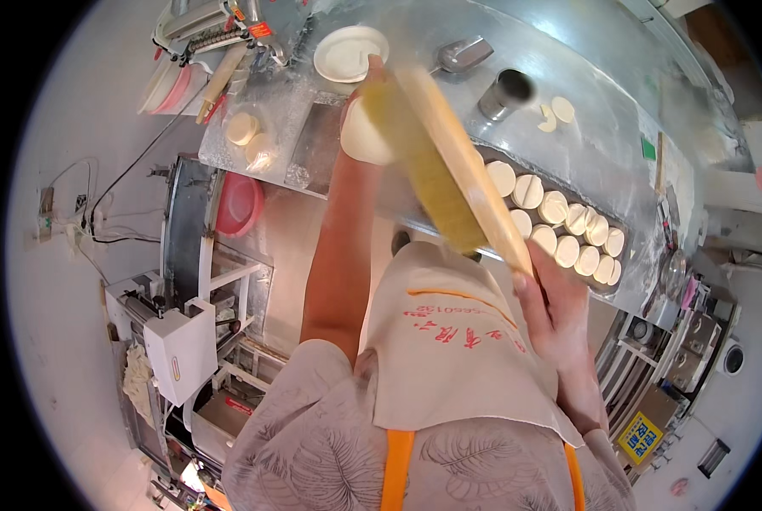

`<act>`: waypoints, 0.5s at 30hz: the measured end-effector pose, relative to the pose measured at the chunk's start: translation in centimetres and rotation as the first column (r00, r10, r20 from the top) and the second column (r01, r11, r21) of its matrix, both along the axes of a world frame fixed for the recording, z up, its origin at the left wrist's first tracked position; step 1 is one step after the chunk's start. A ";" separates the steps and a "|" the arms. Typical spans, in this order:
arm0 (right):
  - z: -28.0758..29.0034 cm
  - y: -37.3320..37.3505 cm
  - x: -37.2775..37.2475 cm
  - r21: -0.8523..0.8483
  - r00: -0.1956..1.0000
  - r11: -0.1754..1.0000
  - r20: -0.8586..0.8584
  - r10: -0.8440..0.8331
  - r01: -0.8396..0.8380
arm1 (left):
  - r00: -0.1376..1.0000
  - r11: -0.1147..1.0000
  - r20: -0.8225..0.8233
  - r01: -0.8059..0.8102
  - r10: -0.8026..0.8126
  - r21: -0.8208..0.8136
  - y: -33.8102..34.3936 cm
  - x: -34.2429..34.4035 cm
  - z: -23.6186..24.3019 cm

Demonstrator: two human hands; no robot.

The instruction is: The person uses a brush to apply a substance to round dough pieces and places them on a tray. They also handle a plastic bag and arrange the dough pieces on the metal surface.

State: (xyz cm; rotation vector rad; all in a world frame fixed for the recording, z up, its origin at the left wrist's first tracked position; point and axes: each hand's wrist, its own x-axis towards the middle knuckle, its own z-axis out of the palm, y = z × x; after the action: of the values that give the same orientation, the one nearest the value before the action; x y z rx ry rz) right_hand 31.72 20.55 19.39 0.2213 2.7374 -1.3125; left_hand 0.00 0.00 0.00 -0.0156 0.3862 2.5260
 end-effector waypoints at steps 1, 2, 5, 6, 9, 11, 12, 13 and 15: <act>-0.2 0.6 1.5 -0.008 1.000 1.000 -0.012 0.023 -0.023 | 0.993 0.989 -0.114 0.003 -0.019 -0.146 -1.4 -0.3 0.0; -0.4 1.1 2.4 -0.017 0.999 0.999 -0.024 0.045 -0.046 | 0.994 0.973 -0.113 -0.014 -0.012 -0.230 0.6 1.3 -1.1; 3.4 3.1 3.4 0.090 0.994 0.996 0.108 0.009 -0.018 | 0.991 0.772 -0.130 -0.100 0.023 -0.627 2.9 0.8 -0.6; 1.6 1.0 2.0 -0.008 0.999 0.999 -0.005 -0.039 0.039 | 0.990 0.694 -0.144 -0.112 0.012 -0.712 1.5 1.2 4.6; 0.7 -0.6 -1.3 -0.013 0.996 0.999 -0.086 -0.035 0.034 | 0.999 0.999 0.033 0.021 -0.022 0.041 0.3 1.3 0.8; 0.1 -0.6 -1.5 0.032 0.992 0.999 -0.121 -0.019 0.023 | 0.977 0.999 -0.210 0.021 -0.026 -0.029 0.7 1.3 0.6; -0.5 -0.3 -0.5 0.050 0.993 0.999 -0.121 0.009 -0.003 | 0.960 0.998 -0.273 0.064 -0.061 0.001 -0.6 0.1 -0.8; -0.7 0.3 0.7 0.070 0.993 0.997 -0.115 0.028 -0.020 | 0.938 0.993 -0.330 0.118 -0.101 0.030 -1.0 -0.3 -1.2; 0.3 2.1 2.4 0.008 0.999 1.000 -0.013 0.030 -0.030 | 0.926 0.893 -0.367 0.238 -0.090 0.382 -0.5 -0.2 -1.7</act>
State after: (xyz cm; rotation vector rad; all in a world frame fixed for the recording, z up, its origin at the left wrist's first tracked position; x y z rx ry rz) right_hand 34.10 22.68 19.65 0.1721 2.7454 -1.3008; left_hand -0.20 -0.51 -1.70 0.6055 -0.0375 2.3840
